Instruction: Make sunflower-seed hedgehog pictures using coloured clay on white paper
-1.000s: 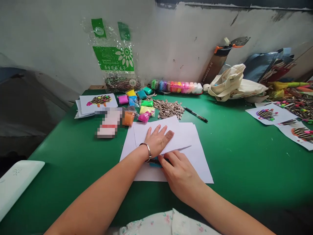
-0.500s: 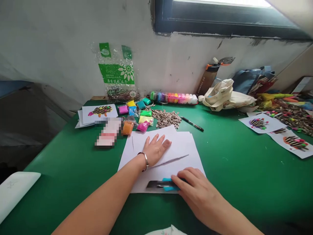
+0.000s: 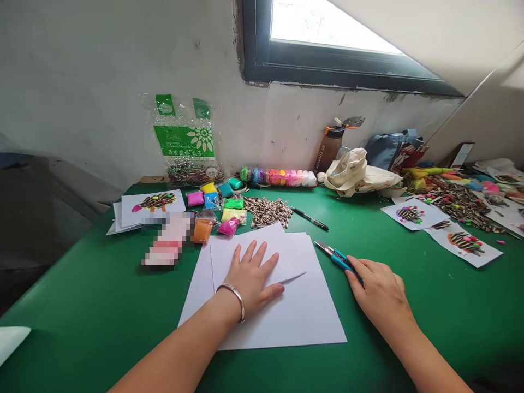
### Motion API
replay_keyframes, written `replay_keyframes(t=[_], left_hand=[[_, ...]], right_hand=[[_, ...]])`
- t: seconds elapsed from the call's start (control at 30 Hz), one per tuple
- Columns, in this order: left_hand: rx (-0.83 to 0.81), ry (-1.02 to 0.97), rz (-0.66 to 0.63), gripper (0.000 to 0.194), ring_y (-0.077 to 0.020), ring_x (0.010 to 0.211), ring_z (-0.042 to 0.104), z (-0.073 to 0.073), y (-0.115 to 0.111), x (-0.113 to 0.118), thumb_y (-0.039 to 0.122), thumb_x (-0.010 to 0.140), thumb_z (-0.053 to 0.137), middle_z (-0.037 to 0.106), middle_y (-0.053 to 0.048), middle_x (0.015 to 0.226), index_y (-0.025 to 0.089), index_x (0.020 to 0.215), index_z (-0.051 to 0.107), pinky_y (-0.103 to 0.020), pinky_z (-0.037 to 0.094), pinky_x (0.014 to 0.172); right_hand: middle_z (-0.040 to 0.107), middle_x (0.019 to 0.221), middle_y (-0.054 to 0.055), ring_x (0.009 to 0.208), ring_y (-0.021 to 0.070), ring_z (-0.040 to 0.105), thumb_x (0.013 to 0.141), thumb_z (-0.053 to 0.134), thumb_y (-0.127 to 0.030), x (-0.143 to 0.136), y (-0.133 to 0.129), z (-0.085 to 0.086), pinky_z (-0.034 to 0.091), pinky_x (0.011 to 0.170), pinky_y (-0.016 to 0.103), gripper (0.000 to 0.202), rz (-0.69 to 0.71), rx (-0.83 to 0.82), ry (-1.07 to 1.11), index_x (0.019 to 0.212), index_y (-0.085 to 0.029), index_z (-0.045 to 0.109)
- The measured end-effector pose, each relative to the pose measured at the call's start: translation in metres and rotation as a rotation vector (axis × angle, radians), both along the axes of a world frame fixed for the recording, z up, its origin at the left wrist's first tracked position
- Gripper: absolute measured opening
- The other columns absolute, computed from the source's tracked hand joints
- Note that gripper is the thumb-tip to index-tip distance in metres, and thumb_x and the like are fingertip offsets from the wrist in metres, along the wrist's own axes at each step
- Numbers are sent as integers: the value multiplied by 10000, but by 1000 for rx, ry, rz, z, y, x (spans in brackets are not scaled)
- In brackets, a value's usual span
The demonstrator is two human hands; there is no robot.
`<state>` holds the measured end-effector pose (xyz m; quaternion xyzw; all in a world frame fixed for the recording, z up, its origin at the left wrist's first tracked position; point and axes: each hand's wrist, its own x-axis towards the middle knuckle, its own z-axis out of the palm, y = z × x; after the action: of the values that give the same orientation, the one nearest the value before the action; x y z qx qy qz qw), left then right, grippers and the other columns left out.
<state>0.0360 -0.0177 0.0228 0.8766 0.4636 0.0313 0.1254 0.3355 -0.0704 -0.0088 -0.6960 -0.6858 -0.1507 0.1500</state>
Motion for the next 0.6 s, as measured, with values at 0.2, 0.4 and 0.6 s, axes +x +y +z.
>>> replay_keyframes(t=[0.2, 0.4, 0.6], left_hand=[[145, -51, -50, 502, -379, 1282, 346, 3, -5, 4, 537, 868, 444, 476, -141, 1355, 229, 1261, 493, -666, 209, 1002], [310, -180, -101, 266, -214, 761, 626, 2, -9, 6, 171, 920, 380, 662, -76, 766, 153, 809, 621, -355, 503, 694], [397, -537, 56, 265, -172, 709, 623, 30, -13, -10, 220, 934, 390, 682, -52, 768, 157, 920, 648, -276, 474, 673]], right_hand=[[612, 1085, 105, 1022, 268, 531, 870, 500, -326, -34, 17, 27, 436, 828, 423, 335, 361, 8, 99, 1175, -208, 572], [630, 1057, 76, 1027, 248, 533, 808, 613, -253, -99, 41, 67, 413, 899, 460, 350, 711, -146, 110, 1156, -255, 575], [594, 1175, 78, 1107, 245, 518, 814, 622, -303, -106, 65, 83, 414, 942, 457, 476, 637, -78, 445, 1273, -292, 497]])
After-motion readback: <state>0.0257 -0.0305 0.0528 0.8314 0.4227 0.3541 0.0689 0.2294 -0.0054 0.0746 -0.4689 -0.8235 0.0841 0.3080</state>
